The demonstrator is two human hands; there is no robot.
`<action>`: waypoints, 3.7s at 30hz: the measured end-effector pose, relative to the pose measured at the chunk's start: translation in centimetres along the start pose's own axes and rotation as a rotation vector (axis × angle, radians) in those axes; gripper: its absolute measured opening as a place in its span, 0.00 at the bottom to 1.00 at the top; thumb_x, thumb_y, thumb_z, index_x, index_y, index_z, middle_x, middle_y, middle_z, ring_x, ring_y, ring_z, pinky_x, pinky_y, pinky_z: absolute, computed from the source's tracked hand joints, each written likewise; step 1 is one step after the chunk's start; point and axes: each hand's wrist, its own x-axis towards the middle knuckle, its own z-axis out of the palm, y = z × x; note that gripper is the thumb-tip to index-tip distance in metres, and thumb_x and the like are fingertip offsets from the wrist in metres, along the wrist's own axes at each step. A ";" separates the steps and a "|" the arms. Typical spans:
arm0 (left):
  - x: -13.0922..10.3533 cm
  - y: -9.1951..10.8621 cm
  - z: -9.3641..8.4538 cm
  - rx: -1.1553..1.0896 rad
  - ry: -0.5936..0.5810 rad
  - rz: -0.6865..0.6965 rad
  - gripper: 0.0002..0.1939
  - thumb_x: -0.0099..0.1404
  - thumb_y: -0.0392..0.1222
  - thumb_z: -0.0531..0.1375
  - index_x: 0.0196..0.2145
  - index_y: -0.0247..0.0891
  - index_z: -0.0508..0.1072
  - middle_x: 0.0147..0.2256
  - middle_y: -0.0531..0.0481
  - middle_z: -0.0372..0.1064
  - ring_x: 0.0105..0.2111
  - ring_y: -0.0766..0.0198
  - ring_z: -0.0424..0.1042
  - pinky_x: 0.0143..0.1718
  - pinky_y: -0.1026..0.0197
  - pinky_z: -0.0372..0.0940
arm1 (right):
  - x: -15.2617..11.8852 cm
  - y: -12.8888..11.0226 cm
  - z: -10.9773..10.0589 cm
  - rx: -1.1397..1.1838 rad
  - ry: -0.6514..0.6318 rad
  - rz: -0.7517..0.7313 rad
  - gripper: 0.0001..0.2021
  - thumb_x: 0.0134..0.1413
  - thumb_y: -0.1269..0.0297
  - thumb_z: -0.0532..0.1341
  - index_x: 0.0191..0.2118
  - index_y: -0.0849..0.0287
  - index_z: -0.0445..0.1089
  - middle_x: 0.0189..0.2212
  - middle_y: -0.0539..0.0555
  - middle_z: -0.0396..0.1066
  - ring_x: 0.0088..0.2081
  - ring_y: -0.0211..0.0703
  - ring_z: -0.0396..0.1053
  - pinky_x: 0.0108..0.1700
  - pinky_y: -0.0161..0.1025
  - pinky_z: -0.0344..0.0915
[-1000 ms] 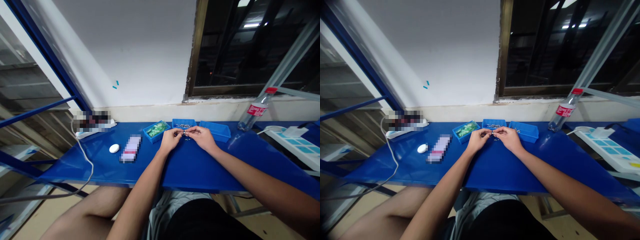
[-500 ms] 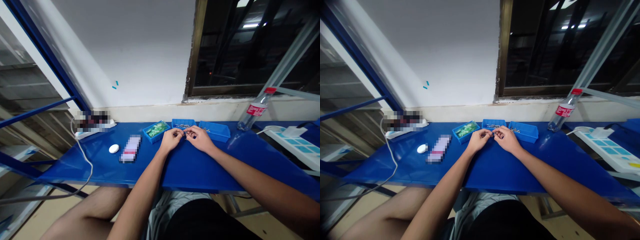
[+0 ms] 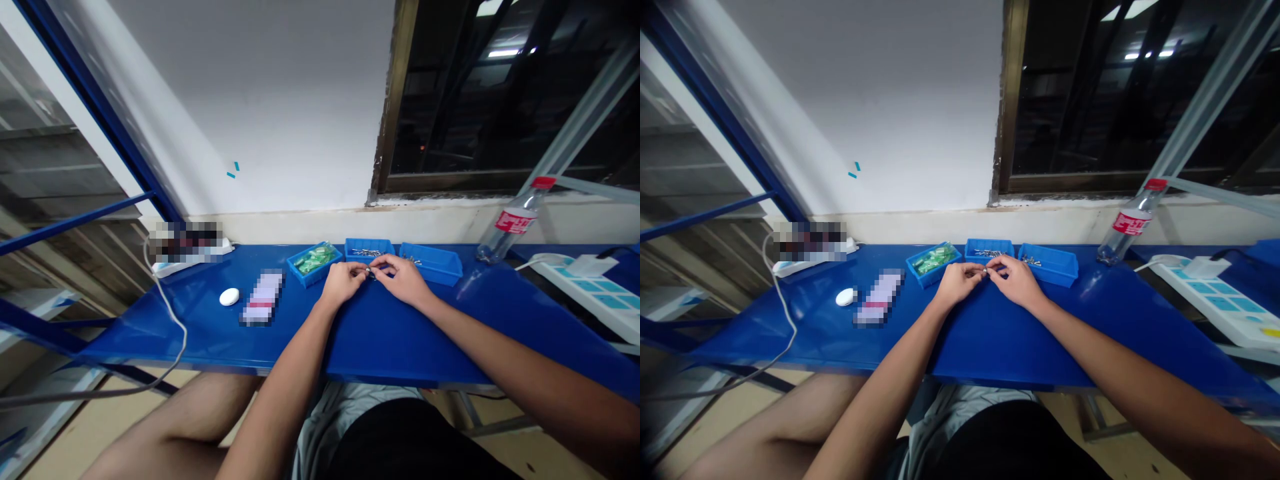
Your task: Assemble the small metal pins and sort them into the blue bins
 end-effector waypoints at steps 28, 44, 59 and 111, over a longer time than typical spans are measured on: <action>-0.1 0.3 -0.2 -0.137 -0.051 0.031 0.15 0.71 0.48 0.62 0.47 0.36 0.82 0.44 0.45 0.83 0.42 0.56 0.82 0.45 0.61 0.74 | 0.1 0.0 -0.2 -0.095 0.000 -0.058 0.05 0.59 0.64 0.64 0.39 0.56 0.77 0.37 0.54 0.77 0.37 0.46 0.76 0.39 0.42 0.74; 0.4 -0.3 0.6 -0.325 0.103 0.021 0.12 0.61 0.24 0.64 0.41 0.33 0.79 0.39 0.44 0.82 0.39 0.61 0.82 0.48 0.57 0.77 | -0.1 1.1 0.4 0.057 0.022 0.087 0.09 0.58 0.58 0.67 0.41 0.55 0.76 0.36 0.55 0.80 0.38 0.49 0.80 0.45 0.49 0.78; 0.1 0.0 0.7 -0.266 0.048 0.094 0.14 0.67 0.39 0.66 0.49 0.34 0.77 0.43 0.40 0.81 0.41 0.58 0.81 0.49 0.54 0.76 | 0.7 -0.2 -2.3 -0.353 0.126 -0.172 0.10 0.57 0.68 0.62 0.45 0.55 0.75 0.38 0.55 0.75 0.38 0.49 0.74 0.46 0.47 0.72; -0.1 1.1 1.2 -0.253 0.140 0.136 0.08 0.63 0.32 0.66 0.42 0.36 0.79 0.41 0.45 0.81 0.41 0.60 0.82 0.51 0.55 0.76 | 0.1 -0.6 -1.8 -0.288 -0.083 -0.187 0.05 0.55 0.66 0.62 0.39 0.52 0.71 0.32 0.51 0.75 0.33 0.46 0.72 0.39 0.44 0.70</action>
